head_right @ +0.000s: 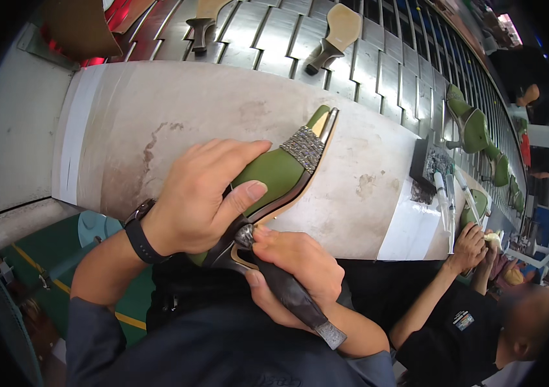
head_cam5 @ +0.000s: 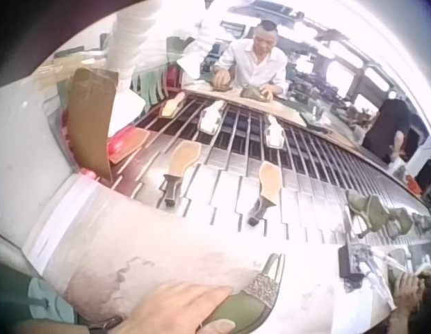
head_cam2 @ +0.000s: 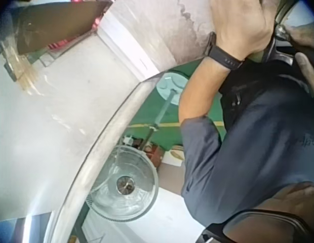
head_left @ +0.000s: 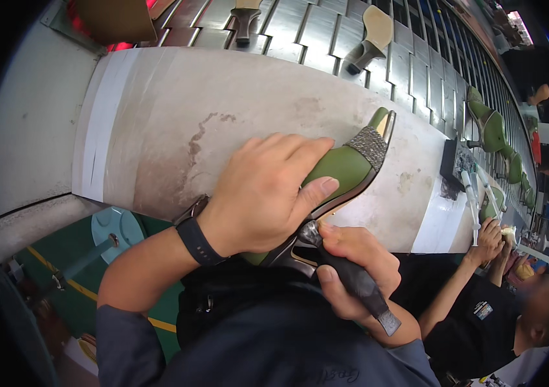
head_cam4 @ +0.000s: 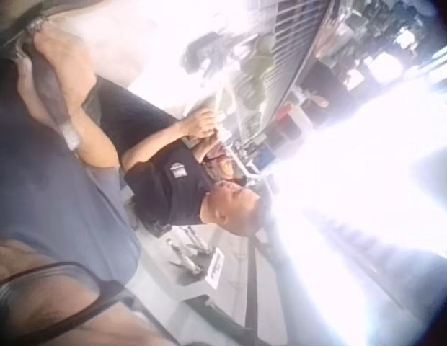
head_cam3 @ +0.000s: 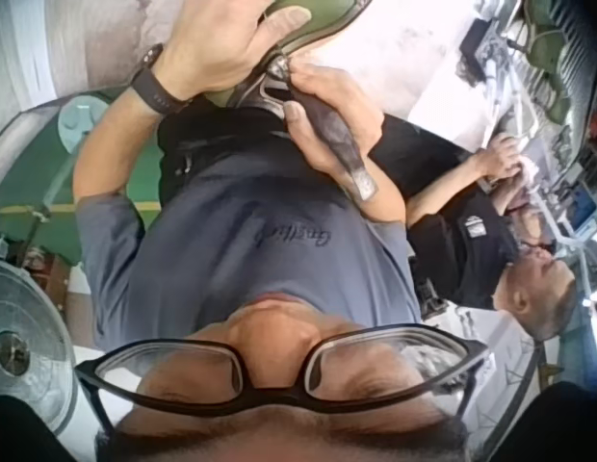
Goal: The person assembles high-heeled shoes by taking shoe uppers on lasts and soles from a conveyor line, aligning and pressing the soles onto the shoes by hand, and tapping along the edges with a hammer to secure them.
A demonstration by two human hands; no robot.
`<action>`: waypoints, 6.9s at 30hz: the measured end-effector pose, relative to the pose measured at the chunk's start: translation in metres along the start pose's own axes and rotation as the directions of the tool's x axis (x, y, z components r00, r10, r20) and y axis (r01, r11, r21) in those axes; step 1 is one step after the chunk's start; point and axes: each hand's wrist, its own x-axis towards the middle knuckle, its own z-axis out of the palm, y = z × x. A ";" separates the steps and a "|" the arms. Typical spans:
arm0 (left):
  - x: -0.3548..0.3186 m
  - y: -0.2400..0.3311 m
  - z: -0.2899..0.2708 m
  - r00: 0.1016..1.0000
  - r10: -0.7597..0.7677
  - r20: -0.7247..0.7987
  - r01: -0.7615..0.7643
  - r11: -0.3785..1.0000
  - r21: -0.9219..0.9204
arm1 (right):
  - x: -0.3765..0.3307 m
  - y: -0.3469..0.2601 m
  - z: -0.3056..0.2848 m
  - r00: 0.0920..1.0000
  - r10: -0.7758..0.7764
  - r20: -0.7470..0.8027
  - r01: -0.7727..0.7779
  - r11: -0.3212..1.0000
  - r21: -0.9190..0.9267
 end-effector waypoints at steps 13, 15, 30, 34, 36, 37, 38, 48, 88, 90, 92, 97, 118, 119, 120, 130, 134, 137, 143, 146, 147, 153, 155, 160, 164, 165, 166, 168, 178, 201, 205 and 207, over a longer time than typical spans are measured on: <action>-0.009 0.000 0.000 0.993 0.027 -0.114 -0.029 0.999 -0.014 | -0.008 -0.008 0.012 0.999 0.020 -0.047 -0.017 0.998 0.055; -0.011 0.002 -0.001 0.993 0.026 -0.119 -0.027 1.000 -0.011 | -0.013 -0.006 0.015 0.997 0.018 -0.077 -0.013 0.997 0.070; -0.026 0.042 -0.005 0.913 0.403 -0.064 -0.254 0.684 0.684 | -0.029 -0.011 0.021 0.979 0.101 -0.175 -0.081 0.990 0.119; -0.025 0.040 -0.003 0.912 0.397 -0.102 -0.245 0.728 0.640 | -0.015 -0.013 -0.004 0.998 0.047 -0.039 -0.047 0.999 -0.010; -0.026 0.038 -0.004 0.915 0.391 -0.099 -0.245 0.733 0.634 | -0.004 -0.007 -0.022 0.985 -0.171 -0.012 0.143 0.858 -0.493; -0.026 0.038 -0.004 0.916 0.388 -0.100 -0.246 0.742 0.623 | 0.003 -0.003 -0.031 0.981 -0.192 0.004 0.152 0.766 -0.625; -0.027 0.038 -0.004 0.916 0.388 -0.103 -0.244 0.741 0.625 | 0.009 0.001 -0.041 0.978 -0.209 0.026 0.160 0.656 -0.738; -0.031 0.049 0.000 0.935 0.354 -0.001 -0.261 0.690 0.676 | 0.015 -0.076 -0.031 0.985 -0.053 0.164 0.123 0.885 -0.450; 0.027 0.047 0.000 0.972 -0.204 0.114 0.166 0.946 0.277 | 0.024 0.018 -0.070 0.961 0.224 -0.161 -0.213 0.974 0.083; 0.026 0.046 0.000 0.974 -0.196 0.110 0.159 0.947 0.280 | 0.039 0.010 -0.071 0.966 0.111 -0.232 -0.064 0.977 0.204; 0.027 0.047 -0.001 0.976 -0.193 0.104 0.157 0.946 0.284 | 0.055 0.011 -0.067 0.967 0.104 -0.234 -0.045 0.969 0.244; 0.029 0.043 -0.002 0.978 -0.174 0.113 0.138 0.952 0.274 | 0.103 0.039 -0.066 0.957 0.235 -0.168 -0.155 0.908 0.390; 0.011 0.125 -0.073 0.977 0.203 -0.064 -0.209 0.972 -0.107 | 0.022 -0.059 -0.063 0.964 -0.065 -0.259 0.177 0.882 0.437; 0.011 0.125 -0.070 0.954 0.282 -0.101 -0.289 0.956 -0.059 | 0.015 -0.080 -0.067 0.946 -0.151 -0.288 0.264 0.873 0.410; 0.009 0.125 -0.067 0.954 0.284 -0.101 -0.291 0.954 -0.068 | 0.009 -0.101 -0.067 0.946 -0.135 -0.295 0.272 0.828 0.491; -0.013 0.121 -0.050 0.852 0.483 -0.202 -0.496 0.868 -0.021 | 0.028 -0.148 -0.078 0.995 0.075 -0.059 -0.053 0.949 0.311; -0.033 0.119 -0.044 0.814 0.522 -0.255 -0.517 0.851 0.091 | 0.032 -0.154 -0.077 0.992 0.123 0.015 -0.120 0.926 0.359; -0.065 0.107 -0.036 0.770 0.570 -0.287 -0.564 0.818 0.115 | 0.023 -0.139 -0.071 0.985 -0.018 0.172 -0.053 0.914 0.403; -0.099 0.030 -0.007 0.685 0.628 -0.369 -0.494 0.773 0.398 | -0.021 -0.070 0.003 0.941 0.335 0.055 -0.292 0.718 0.631; -0.102 -0.004 -0.006 0.810 0.527 -0.257 -0.349 0.786 0.511 | -0.036 -0.027 0.036 0.850 0.527 -0.006 -0.351 0.575 0.739; -0.104 -0.009 -0.005 0.821 0.512 -0.252 -0.339 0.793 0.506 | -0.041 -0.020 0.042 0.816 0.577 0.000 -0.361 0.510 0.781; -0.109 -0.018 0.002 0.811 0.544 -0.215 -0.319 0.720 0.616 | -0.041 -0.016 0.059 0.804 0.595 0.007 -0.328 0.433 0.840; -0.109 -0.017 0.005 0.807 0.535 -0.250 -0.316 0.749 0.582 | -0.037 -0.013 0.057 0.812 0.584 0.022 -0.320 0.413 0.853; -0.112 -0.020 0.004 0.813 0.515 -0.274 -0.299 0.771 0.563 | -0.020 -0.005 0.053 0.871 0.491 0.032 -0.297 0.474 0.829; -0.113 -0.022 0.004 0.813 0.511 -0.280 -0.290 0.771 0.567 | -0.001 -0.007 0.044 0.935 0.353 0.040 -0.255 0.585 0.770; -0.113 -0.022 0.004 0.811 0.516 -0.276 -0.295 0.768 0.568 | 0.003 -0.008 0.041 0.951 0.307 0.047 -0.237 0.620 0.748; -0.113 -0.022 0.004 0.813 0.509 -0.282 -0.286 0.771 0.569 | 0.007 -0.007 0.039 0.950 0.308 0.057 -0.245 0.619 0.746; -0.113 -0.023 0.004 0.813 0.513 -0.277 -0.302 0.777 0.553 | 0.016 -0.005 0.035 0.979 0.189 0.078 -0.187 0.675 0.714; -0.117 -0.027 -0.002 0.829 0.496 -0.257 -0.305 0.788 0.535 | 0.043 -0.039 0.017 0.966 -0.140 0.217 0.103 0.980 0.170; -0.123 -0.031 0.002 0.839 0.441 -0.318 -0.263 0.841 0.473 | 0.031 -0.039 0.029 0.968 0.183 0.174 -0.240 0.880 0.410; -0.126 -0.035 0.008 0.832 0.436 -0.342 -0.247 0.844 0.477 | 0.059 -0.033 0.016 0.917 0.277 0.288 -0.382 0.818 0.430; -0.127 -0.035 0.010 0.834 0.424 -0.352 -0.234 0.851 0.470 | 0.077 -0.035 0.015 0.875 0.350 0.334 -0.479 0.724 0.496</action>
